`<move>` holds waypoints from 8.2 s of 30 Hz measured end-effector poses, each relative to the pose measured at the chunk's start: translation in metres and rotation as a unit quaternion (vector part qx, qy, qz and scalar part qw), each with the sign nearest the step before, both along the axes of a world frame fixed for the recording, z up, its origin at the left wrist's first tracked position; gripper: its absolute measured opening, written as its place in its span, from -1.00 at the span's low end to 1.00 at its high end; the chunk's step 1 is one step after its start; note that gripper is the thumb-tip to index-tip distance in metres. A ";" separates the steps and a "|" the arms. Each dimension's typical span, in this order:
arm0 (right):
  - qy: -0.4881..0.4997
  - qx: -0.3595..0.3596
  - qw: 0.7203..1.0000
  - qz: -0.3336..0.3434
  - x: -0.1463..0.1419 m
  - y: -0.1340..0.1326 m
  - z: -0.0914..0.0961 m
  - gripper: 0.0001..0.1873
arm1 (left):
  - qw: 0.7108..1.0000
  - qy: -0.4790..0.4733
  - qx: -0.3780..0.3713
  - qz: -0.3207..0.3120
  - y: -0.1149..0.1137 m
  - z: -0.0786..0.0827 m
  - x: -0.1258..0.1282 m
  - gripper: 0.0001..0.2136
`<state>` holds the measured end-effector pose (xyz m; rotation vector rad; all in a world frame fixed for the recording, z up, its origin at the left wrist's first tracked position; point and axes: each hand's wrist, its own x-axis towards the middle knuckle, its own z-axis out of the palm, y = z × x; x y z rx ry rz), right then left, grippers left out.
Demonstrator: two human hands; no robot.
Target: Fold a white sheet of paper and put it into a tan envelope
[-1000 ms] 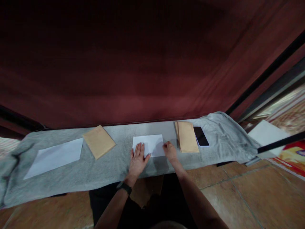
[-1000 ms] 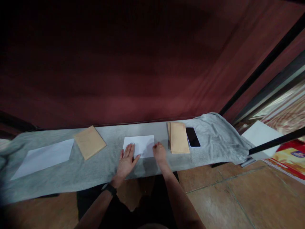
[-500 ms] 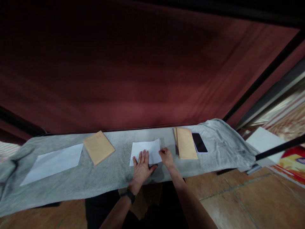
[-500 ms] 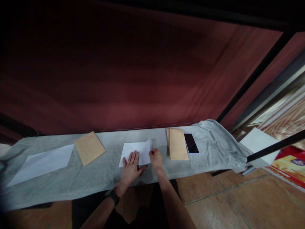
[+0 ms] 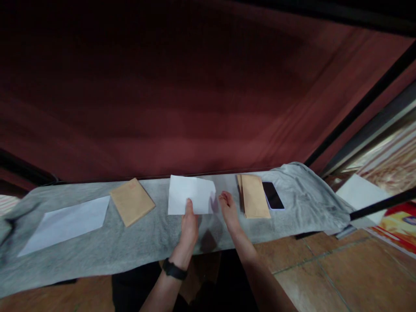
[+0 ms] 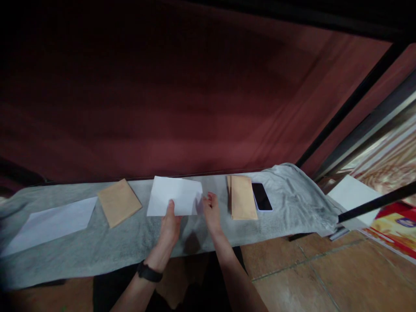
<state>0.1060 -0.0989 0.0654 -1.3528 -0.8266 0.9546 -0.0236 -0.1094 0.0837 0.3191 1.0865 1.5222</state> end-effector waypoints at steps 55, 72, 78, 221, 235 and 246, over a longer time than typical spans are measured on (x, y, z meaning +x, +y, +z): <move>-0.579 0.047 0.790 0.197 -0.028 0.007 -0.079 -0.47 | 0.486 0.830 0.125 -0.245 0.012 -0.101 -0.027 -0.44; -0.613 0.034 0.783 0.102 0.013 -0.006 -0.090 -0.35 | 0.549 0.821 0.074 -0.140 0.009 -0.100 -0.057 -0.43; -0.608 0.009 0.790 0.083 0.024 -0.020 -0.086 -0.38 | 0.561 0.818 0.053 -0.113 -0.007 -0.087 -0.053 -0.42; -0.587 0.108 0.736 0.320 -0.032 0.015 -0.069 -0.50 | 0.380 0.860 0.192 -0.280 -0.031 -0.081 -0.049 -0.56; -0.658 0.070 0.716 0.222 0.000 0.012 -0.086 -0.42 | 0.406 0.851 0.184 -0.276 -0.032 -0.081 -0.046 -0.48; -0.665 0.067 0.727 0.156 0.023 -0.008 -0.091 -0.36 | 0.434 0.842 0.187 -0.262 -0.033 -0.081 -0.048 -0.49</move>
